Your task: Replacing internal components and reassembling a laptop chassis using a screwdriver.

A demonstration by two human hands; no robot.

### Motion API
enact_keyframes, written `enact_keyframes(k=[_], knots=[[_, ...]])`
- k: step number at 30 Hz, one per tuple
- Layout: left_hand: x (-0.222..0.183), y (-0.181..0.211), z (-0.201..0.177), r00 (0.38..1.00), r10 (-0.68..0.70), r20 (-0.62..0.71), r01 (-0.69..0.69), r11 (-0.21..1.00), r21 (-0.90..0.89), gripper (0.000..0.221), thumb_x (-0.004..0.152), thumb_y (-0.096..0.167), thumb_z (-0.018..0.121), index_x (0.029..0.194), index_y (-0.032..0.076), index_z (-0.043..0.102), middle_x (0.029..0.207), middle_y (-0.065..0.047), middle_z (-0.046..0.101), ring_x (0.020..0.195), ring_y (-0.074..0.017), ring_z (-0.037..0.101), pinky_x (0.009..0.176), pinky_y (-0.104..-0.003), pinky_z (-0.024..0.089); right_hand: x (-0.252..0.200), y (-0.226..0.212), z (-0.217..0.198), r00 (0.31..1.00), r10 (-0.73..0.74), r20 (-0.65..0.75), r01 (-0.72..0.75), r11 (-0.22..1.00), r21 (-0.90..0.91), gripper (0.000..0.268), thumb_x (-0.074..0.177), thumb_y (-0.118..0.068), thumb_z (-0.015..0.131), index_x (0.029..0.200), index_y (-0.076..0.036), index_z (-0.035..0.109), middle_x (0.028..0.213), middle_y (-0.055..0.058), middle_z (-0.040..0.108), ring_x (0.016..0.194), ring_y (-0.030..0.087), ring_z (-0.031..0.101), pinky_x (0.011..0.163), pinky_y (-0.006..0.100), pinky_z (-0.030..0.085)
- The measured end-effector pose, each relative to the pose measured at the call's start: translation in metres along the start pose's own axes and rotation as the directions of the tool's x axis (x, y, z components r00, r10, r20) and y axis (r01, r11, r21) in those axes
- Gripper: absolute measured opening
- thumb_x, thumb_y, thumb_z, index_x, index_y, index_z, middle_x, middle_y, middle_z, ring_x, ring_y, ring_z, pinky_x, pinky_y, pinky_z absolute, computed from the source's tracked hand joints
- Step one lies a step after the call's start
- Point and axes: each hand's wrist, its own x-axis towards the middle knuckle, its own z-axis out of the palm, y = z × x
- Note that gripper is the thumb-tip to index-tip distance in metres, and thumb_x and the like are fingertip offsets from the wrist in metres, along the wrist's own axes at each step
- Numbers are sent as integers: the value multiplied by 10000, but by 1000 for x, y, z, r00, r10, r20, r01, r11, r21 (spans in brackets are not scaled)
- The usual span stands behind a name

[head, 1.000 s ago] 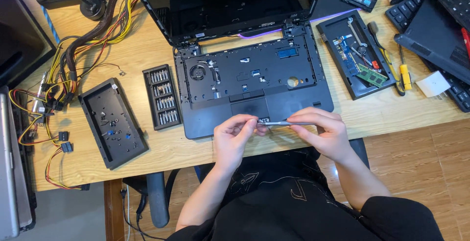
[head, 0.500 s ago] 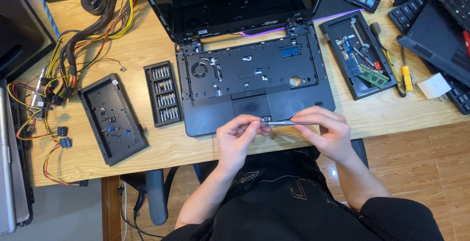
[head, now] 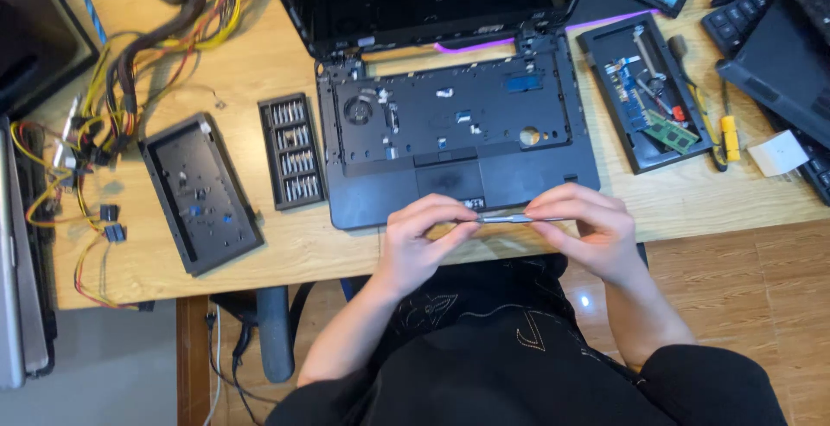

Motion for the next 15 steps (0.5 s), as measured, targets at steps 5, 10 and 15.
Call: enact_keyframes(k=[5, 10, 15], knots=[[1, 7, -4, 949, 300, 98, -315, 901, 297, 211, 857, -6, 853, 1033, 23, 740, 1009, -87, 742, 910, -181, 754, 810, -279, 628, 3, -5, -4, 999, 43, 30, -44, 998, 51, 213, 835, 92, 744, 1038, 29, 736, 1036, 163, 739, 949, 215, 736, 817, 287, 586], [0, 2, -4, 937, 339, 81, -348, 907, 237, 226, 873, 6, 850, 1064, 33, 732, 1032, -84, 734, 919, -179, 756, 822, -281, 645, 10, -10, -7, 996, 60, 65, -64, 997, 49, 207, 832, 93, 749, 1032, 39, 731, 1036, 178, 734, 930, 212, 731, 790, 282, 587], [1, 3, -5, 931, 354, 90, -365, 905, 220, 225, 891, 26, 847, 1084, 36, 732, 1043, -80, 730, 916, -172, 753, 813, -274, 647, 18, -12, -8, 996, 23, 90, -24, 1000, 17, 205, 829, 93, 755, 1027, 46, 732, 1033, 186, 733, 904, 217, 738, 753, 274, 599]])
